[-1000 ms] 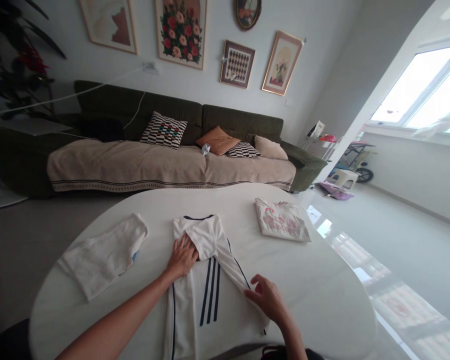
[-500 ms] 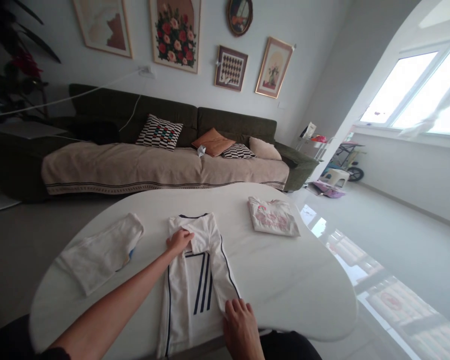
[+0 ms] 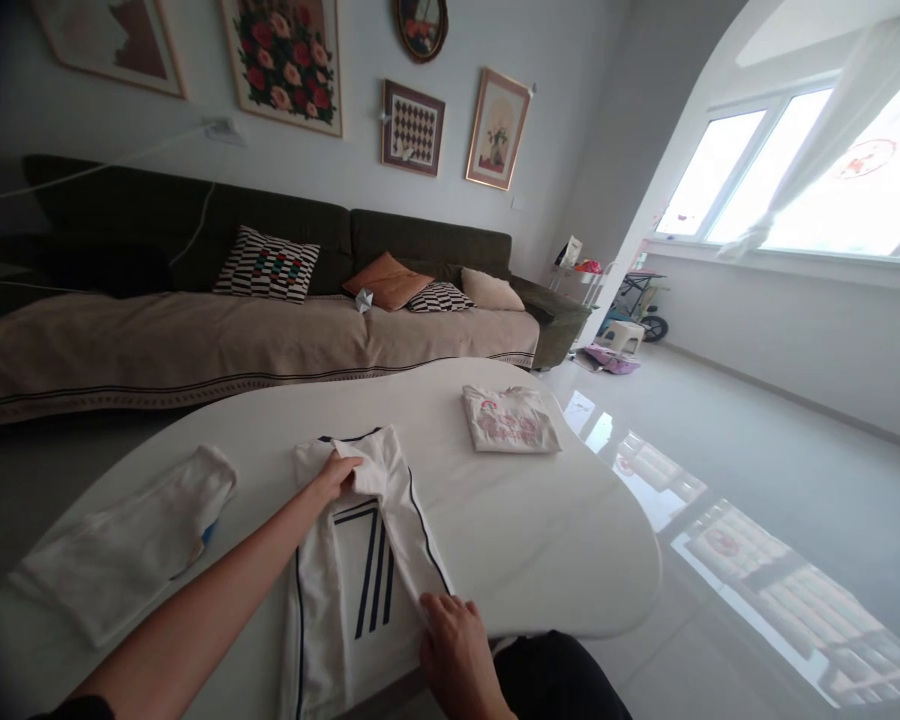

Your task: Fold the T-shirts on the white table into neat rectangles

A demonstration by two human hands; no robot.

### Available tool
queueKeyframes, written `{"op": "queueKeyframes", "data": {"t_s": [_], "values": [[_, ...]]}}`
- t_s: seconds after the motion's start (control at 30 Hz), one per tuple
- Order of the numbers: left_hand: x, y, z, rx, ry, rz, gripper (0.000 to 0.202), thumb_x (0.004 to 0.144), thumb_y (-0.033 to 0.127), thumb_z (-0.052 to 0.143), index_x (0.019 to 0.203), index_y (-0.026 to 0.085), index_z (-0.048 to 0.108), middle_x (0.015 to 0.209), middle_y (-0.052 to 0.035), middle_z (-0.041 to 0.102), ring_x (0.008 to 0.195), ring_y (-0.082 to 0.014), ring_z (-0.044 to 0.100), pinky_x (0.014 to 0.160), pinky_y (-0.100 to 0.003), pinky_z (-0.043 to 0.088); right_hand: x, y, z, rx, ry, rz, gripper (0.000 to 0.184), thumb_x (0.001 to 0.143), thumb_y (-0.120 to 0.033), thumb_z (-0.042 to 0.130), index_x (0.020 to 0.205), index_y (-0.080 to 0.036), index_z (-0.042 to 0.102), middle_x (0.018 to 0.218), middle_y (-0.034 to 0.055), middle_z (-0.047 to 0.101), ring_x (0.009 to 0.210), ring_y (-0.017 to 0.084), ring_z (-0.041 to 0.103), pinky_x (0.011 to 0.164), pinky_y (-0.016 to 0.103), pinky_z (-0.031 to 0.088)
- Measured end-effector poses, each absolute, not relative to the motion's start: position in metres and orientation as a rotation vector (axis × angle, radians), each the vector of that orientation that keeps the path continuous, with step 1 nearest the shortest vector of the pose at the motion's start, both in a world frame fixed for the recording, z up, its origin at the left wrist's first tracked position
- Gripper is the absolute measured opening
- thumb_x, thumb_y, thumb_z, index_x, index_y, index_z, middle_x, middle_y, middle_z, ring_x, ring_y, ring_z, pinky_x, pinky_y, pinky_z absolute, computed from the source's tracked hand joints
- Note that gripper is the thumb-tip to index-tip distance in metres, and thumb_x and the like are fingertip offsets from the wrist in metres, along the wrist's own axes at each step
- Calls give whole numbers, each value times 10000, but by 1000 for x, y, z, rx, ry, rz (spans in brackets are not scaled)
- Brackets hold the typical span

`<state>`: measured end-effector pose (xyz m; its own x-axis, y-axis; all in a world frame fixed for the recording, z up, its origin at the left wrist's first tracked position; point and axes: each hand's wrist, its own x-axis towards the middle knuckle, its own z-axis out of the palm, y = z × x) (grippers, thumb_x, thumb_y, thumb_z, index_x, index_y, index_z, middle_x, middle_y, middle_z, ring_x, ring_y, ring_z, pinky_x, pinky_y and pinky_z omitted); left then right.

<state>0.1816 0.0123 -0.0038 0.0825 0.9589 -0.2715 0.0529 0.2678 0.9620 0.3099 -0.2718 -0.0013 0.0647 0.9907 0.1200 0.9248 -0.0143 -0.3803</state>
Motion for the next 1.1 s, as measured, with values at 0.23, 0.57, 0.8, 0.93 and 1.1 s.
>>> {"op": "queueKeyframes", "data": {"t_s": [0.23,0.57,0.8,0.93,1.1], "values": [[222,41,34,1276,1194,904,367,723,121,523,1076,216,505,797,11,633,612,-108,597,534,-195,470,312,-275,24,-1976,-1811,117,339,748,-69,381,1025,-181,540,830,43,588,784,171,529,745,300,389],[143,17,-11,1568,1635,995,559,709,118,505,1245,81,352,1196,-184,502,1157,-265,438,956,-409,342,299,-268,17,-1796,-1947,422,230,833,-226,435,999,-242,594,849,24,621,805,158,571,761,280,429],[175,-19,-16,2306,1386,747,495,760,318,510,1244,230,453,1407,-67,305,1317,-274,153,1053,-481,152,296,-198,-5,-1820,-1972,53,438,891,-378,313,1298,-237,397,1276,81,486,1125,205,480,924,355,393],[179,-30,-30,2439,1520,390,570,763,557,429,1295,364,364,1446,-24,214,1315,-374,17,956,-667,57,294,-193,-31,-1971,-2051,42,507,891,-443,286,1364,-264,249,1387,51,340,1266,231,308,985,439,321],[176,-7,-26,2309,1571,203,752,670,739,366,1331,395,262,1471,-15,106,1301,-397,-73,945,-672,2,296,-203,-37,-2090,-2042,105,528,897,-477,210,1379,-271,143,1415,18,249,1308,223,186,1028,484,236]]}}
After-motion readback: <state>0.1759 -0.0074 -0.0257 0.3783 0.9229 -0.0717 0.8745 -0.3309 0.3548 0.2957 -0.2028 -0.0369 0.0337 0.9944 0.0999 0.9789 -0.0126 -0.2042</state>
